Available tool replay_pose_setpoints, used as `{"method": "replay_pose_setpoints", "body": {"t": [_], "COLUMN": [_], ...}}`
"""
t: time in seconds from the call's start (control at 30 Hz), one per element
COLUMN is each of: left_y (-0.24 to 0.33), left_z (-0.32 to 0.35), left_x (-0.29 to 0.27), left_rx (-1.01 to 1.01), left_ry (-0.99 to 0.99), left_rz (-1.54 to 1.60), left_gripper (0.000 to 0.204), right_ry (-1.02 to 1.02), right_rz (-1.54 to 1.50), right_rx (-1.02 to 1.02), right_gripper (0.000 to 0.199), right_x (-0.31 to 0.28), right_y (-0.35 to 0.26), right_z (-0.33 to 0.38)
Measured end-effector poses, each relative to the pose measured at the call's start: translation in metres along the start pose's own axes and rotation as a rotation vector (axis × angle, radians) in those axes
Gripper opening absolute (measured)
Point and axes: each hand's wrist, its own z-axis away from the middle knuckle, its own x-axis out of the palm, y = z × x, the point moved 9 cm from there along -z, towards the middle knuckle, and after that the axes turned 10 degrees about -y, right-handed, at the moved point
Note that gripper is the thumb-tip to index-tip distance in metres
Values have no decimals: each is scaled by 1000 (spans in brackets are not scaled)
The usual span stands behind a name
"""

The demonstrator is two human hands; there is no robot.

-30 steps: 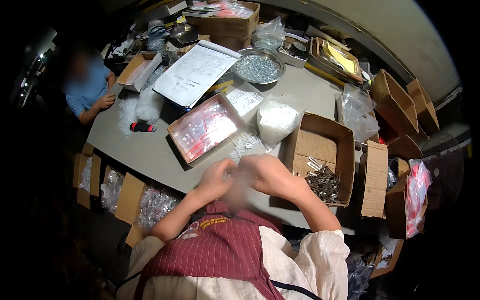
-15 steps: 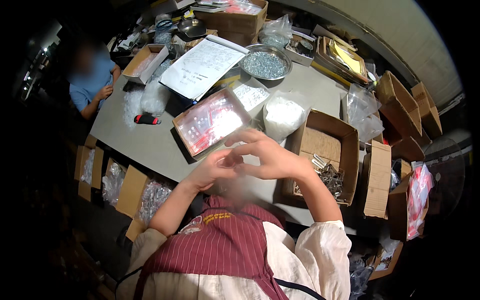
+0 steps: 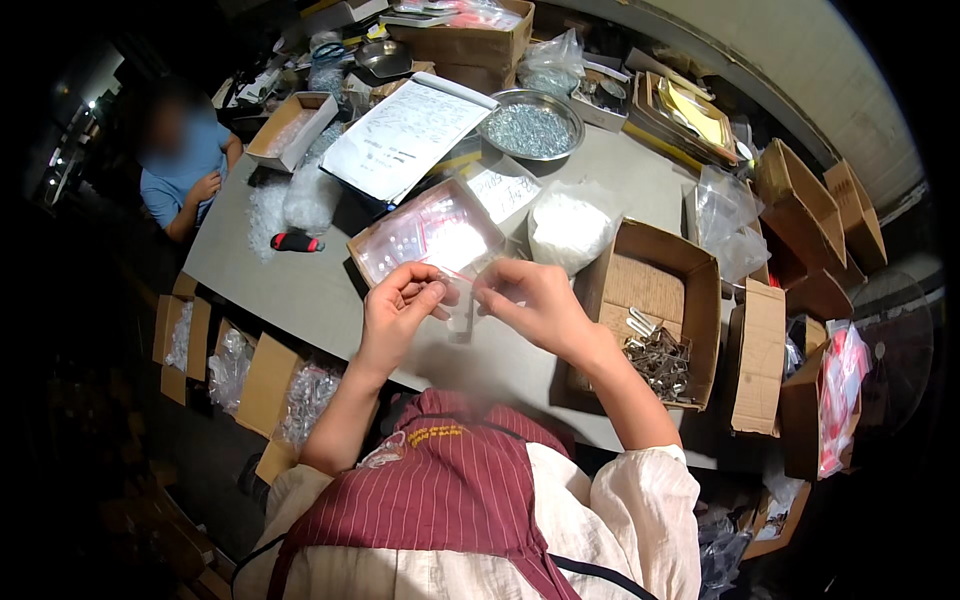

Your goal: The person picks up small metal fasteners and white plastic sleeves from a cardboard box and the table. They insert the sleeves onto the fasteners and place the assembled units into a clear plastic bag. The person repeats this process continuously throughout the clip.

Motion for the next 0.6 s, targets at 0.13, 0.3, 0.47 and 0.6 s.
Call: {"method": "replay_pose_setpoints", "body": {"t": [0.13,0.3,0.47,0.6], "left_y": [7,18,42,47], "left_z": [1,7,16,21], "left_x": [1,3,6,10], "left_rx": [46,69,311,340], "left_ry": [37,41,81,90], "left_rz": [-105,-273,-706,-726], "left_gripper": [12,11,8,7], "right_ry": [10,4,19,-13], "right_rz": [-14,72,175,307], "right_rx": [-30,-73,-188,-317], "right_gripper": [12,12,16,18], "right_x": [6,13,21,33], "right_y": [-1,7,-6,-25], "right_z": [1,1,0,-5]}}
